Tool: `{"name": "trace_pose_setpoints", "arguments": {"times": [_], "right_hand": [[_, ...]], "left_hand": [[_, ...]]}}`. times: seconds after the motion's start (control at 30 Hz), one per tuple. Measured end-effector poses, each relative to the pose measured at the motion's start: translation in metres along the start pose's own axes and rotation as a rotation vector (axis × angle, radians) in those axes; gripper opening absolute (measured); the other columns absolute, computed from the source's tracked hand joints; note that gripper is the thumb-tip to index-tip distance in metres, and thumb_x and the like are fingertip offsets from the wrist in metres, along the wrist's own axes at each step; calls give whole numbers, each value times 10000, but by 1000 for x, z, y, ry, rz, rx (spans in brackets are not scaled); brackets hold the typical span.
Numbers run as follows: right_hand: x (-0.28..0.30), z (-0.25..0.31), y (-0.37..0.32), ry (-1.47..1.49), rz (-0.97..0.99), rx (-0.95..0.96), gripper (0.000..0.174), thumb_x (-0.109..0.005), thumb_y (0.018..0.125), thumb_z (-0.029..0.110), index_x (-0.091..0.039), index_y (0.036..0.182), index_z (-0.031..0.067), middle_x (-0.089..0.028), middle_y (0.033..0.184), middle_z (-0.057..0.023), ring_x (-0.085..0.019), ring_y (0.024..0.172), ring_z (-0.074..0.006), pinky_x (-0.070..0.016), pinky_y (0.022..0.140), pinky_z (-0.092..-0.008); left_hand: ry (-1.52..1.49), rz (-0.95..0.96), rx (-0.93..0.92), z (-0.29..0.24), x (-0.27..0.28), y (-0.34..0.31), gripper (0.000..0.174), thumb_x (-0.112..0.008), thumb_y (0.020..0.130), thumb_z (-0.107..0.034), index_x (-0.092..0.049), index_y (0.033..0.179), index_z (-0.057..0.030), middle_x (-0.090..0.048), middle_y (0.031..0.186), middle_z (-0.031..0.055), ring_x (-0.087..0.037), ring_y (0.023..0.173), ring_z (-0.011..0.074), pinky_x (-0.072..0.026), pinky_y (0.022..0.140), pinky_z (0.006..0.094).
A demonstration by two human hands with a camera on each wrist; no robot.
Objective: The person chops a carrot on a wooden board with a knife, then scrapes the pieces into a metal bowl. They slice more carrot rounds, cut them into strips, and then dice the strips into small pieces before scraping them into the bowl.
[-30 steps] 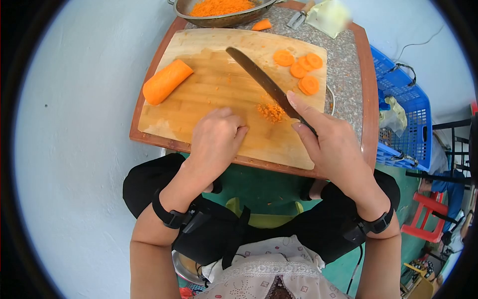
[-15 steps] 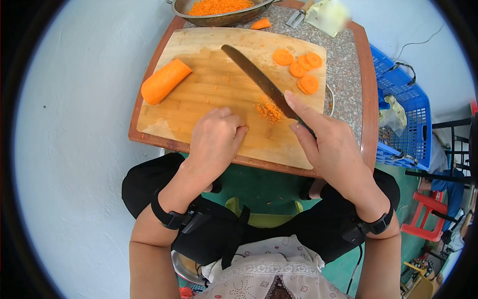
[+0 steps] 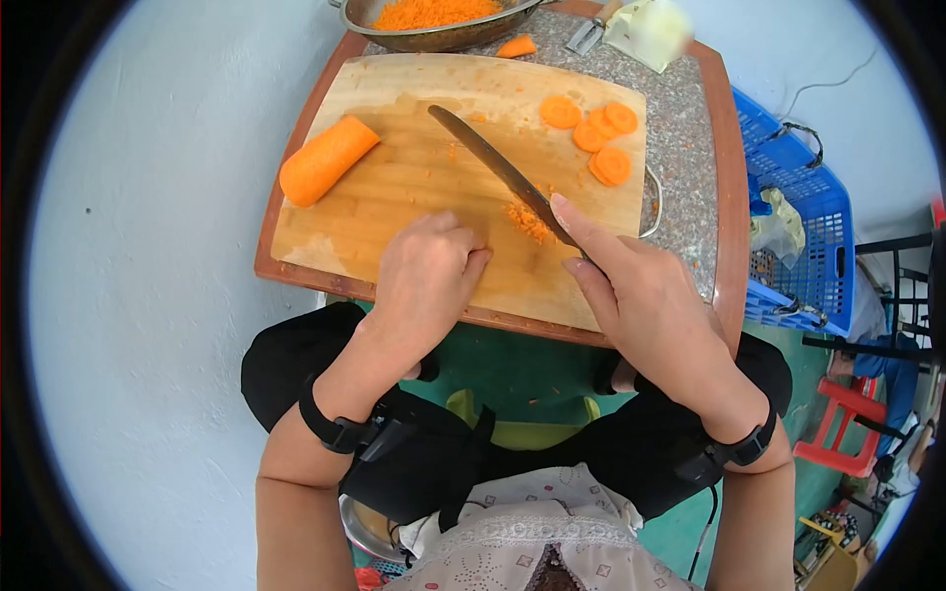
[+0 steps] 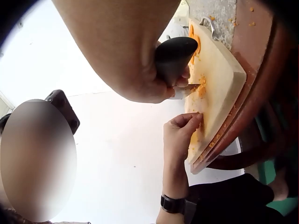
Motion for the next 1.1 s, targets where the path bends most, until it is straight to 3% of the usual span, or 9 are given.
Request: {"name": "trace_pose_setpoints", "arguments": {"times": [0.17, 0.27, 0.37, 0.47, 0.63, 0.93, 1.03, 1.1], "right_hand": [[-6, -2, 0, 6, 42, -37, 479, -602, 859, 111, -502, 1327, 84, -602, 693, -173, -620, 610, -359, -508, 546, -437], [17, -1, 3, -10, -77, -18, 477, -604, 861, 117, -503, 1326, 84, -613, 700, -174, -621, 622, -368, -509, 569, -445], [16, -24, 6, -55, 23, -231, 465, -611, 877, 110, -519, 1332, 144, -640, 835, -232, -621, 730, -399, -486, 654, -446], [13, -24, 6, -64, -53, -82, 476, -605, 863, 116, -500, 1327, 93, -634, 724, -173, -619, 628, -370, -509, 592, -449], [8, -20, 5, -49, -41, -83, 470, -609, 860, 109, -509, 1319, 94, -632, 729, -175, -619, 627, -362, -508, 582, -440], [4, -11, 6, -16, -28, -48, 479, -606, 857, 101, -507, 1325, 101, -614, 700, -166, -615, 611, -362, -507, 565, -437], [5, -9, 5, 0, -20, -47, 477, -599, 858, 98, -504, 1326, 94, -614, 699, -168, -613, 606, -364, -506, 563, -438], [2, -7, 3, -1, -7, -34, 476, -594, 858, 95, -504, 1325, 89, -615, 699, -170, -613, 604, -366, -507, 562, -439]], "left_hand": [[-3, -1, -9, -1, 0, 0, 80, -699, 738, -78, -696, 771, -5, -605, 743, 126, -601, 753, 308, -486, 666, 395], [-2, -1, -11, -1, 0, 0, 94, -702, 742, -93, -694, 773, -5, -601, 744, 127, -600, 749, 312, -483, 660, 397], [-2, 7, 26, 0, 7, 3, 121, -710, 745, -116, -688, 773, 0, -597, 747, 132, -597, 740, 325, -481, 658, 401], [10, 87, 97, 0, 14, 1, 163, -715, 748, -134, -670, 791, 16, -597, 753, 141, -597, 738, 340, -478, 657, 410], [79, 311, 80, 0, 7, -6, 201, -708, 754, -126, -610, 821, 37, -619, 785, 164, -610, 754, 355, -480, 658, 425], [-187, 63, 42, 2, -11, 3, 75, -637, 814, -39, -610, 857, 16, -635, 800, 183, -636, 745, 335, -505, 666, 380], [-377, -96, -21, -1, 2, 5, 81, -639, 832, -34, -637, 900, 11, -651, 799, 151, -646, 715, 259, -510, 664, 326], [-335, -184, 49, 6, 22, 8, 95, -644, 841, -44, -645, 918, 11, -659, 797, 124, -641, 707, 210, -507, 668, 300]]}}
Point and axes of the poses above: each hand's wrist, its own y-axis towards the middle knuckle, its own x-axis out of the back of the hand, z = x × y, the point moved 10 cm from there along y, towards the middle knuckle
